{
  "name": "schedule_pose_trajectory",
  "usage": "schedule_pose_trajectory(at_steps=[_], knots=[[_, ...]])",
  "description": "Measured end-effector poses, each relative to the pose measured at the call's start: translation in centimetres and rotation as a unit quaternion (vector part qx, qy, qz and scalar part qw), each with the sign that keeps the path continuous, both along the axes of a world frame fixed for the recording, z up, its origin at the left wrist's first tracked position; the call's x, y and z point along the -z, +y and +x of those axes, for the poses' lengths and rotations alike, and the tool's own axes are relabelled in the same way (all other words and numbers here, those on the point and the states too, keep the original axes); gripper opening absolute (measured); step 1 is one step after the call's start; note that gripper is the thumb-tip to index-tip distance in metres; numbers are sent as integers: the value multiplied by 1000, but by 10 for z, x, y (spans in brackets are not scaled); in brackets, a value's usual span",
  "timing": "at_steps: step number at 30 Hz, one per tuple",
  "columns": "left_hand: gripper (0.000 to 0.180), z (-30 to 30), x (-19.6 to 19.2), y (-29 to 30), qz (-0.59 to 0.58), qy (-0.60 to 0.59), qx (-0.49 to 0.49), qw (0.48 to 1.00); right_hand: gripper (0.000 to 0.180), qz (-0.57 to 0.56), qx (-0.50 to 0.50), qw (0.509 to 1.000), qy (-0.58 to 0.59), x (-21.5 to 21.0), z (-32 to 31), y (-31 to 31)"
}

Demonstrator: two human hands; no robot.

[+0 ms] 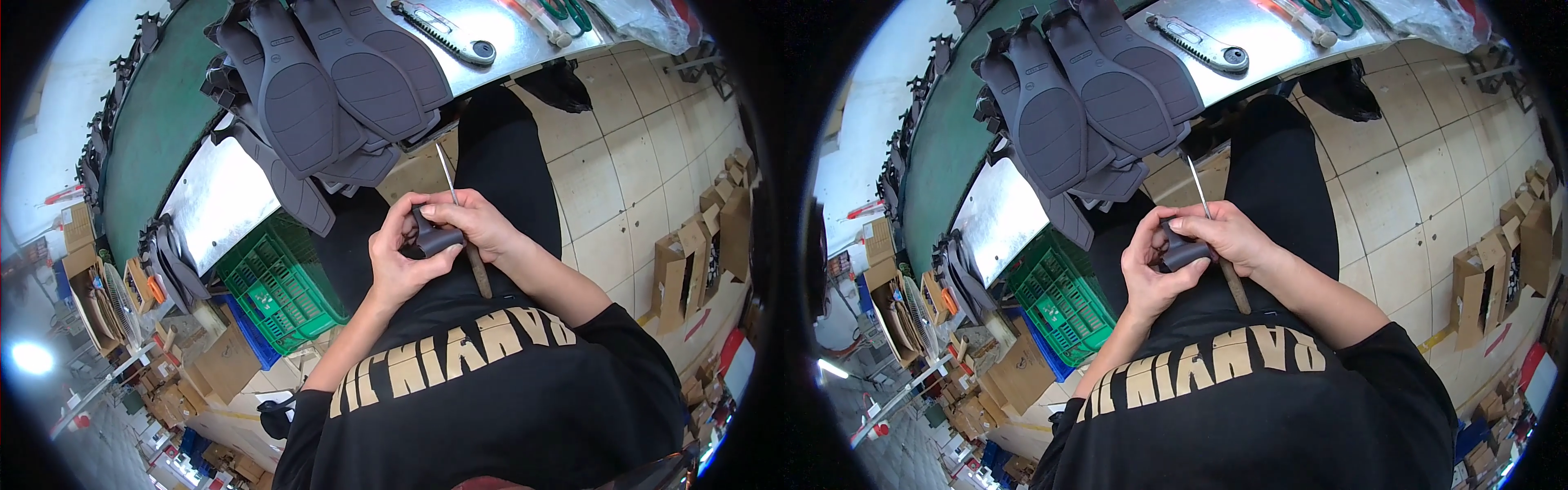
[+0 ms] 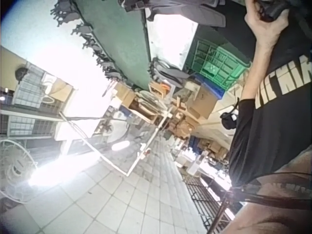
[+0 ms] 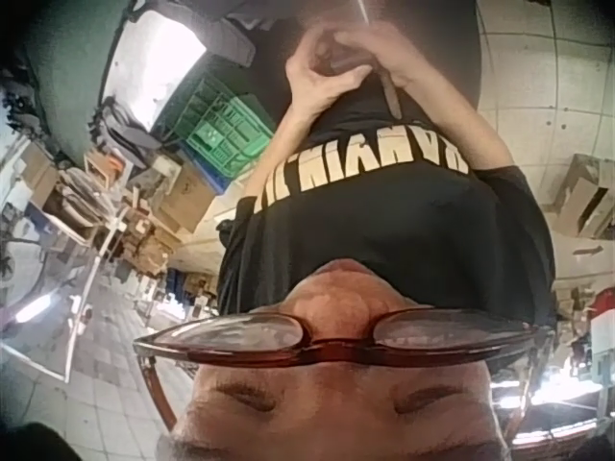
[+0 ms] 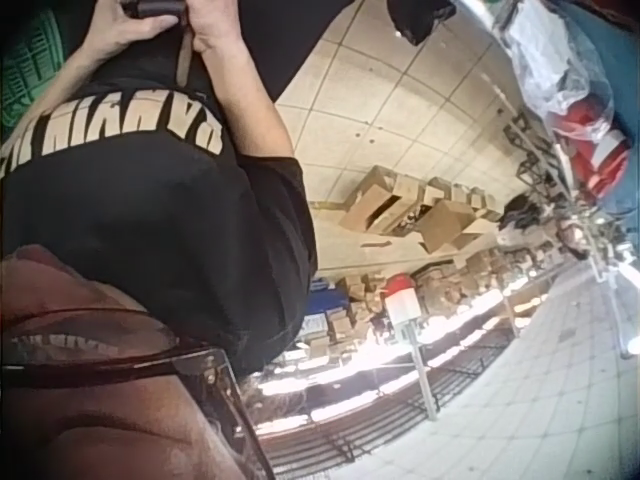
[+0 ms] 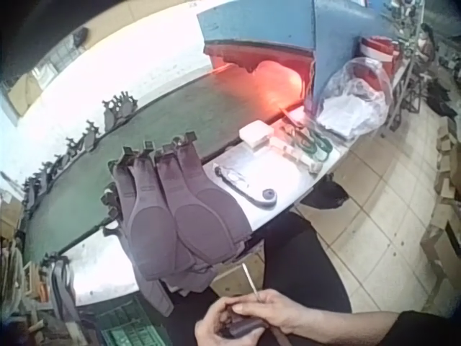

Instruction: Trimming excess material and cleaning shoe parts on a production line using hand tools.

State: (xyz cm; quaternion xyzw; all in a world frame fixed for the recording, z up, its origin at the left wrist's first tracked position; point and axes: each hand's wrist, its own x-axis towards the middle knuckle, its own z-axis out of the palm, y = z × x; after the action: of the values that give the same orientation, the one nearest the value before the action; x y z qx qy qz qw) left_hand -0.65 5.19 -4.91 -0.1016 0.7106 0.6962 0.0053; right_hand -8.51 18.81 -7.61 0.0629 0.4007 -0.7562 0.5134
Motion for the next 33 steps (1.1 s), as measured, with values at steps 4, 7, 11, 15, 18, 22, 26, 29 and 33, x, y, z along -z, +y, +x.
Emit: schedule_pose_trajectory(at_steps=[4, 7, 11, 15, 18, 22, 26, 29, 33], knots=[[66, -4, 5, 3, 18, 7, -32, 999, 27, 8, -6, 1000, -13, 8, -8, -2], [78, -10, -3, 5, 34, -7, -6, 999, 30, 42, 34, 998, 33, 2, -9, 3], [99, -13, -3, 4, 41, -4, 14, 999, 28, 66, 107, 988, 96, -5, 2, 2], [98, -4, -14, -13, 41, -1, -6, 999, 39, 67, 68, 990, 99, -12, 0, 0], [95, -2, -28, -19, 60, -10, 1, 998, 39, 80, 40, 956, 280, -27, -4, 23], [94, 4, -31, -28, 103, -84, 59, 989, 50, -9, -8, 905, 425, -25, 7, 32], [95, 6, -42, -31, 184, -121, 34, 975, 84, -40, -205, 963, 168, -65, 7, 42], [98, -6, -41, -24, 208, -164, 50, 963, 94, -36, -206, 962, 174, -52, 7, 39], [75, 5, -16, -28, 194, -190, 60, 960, 71, 6, -205, 978, 46, -54, 7, 36]])
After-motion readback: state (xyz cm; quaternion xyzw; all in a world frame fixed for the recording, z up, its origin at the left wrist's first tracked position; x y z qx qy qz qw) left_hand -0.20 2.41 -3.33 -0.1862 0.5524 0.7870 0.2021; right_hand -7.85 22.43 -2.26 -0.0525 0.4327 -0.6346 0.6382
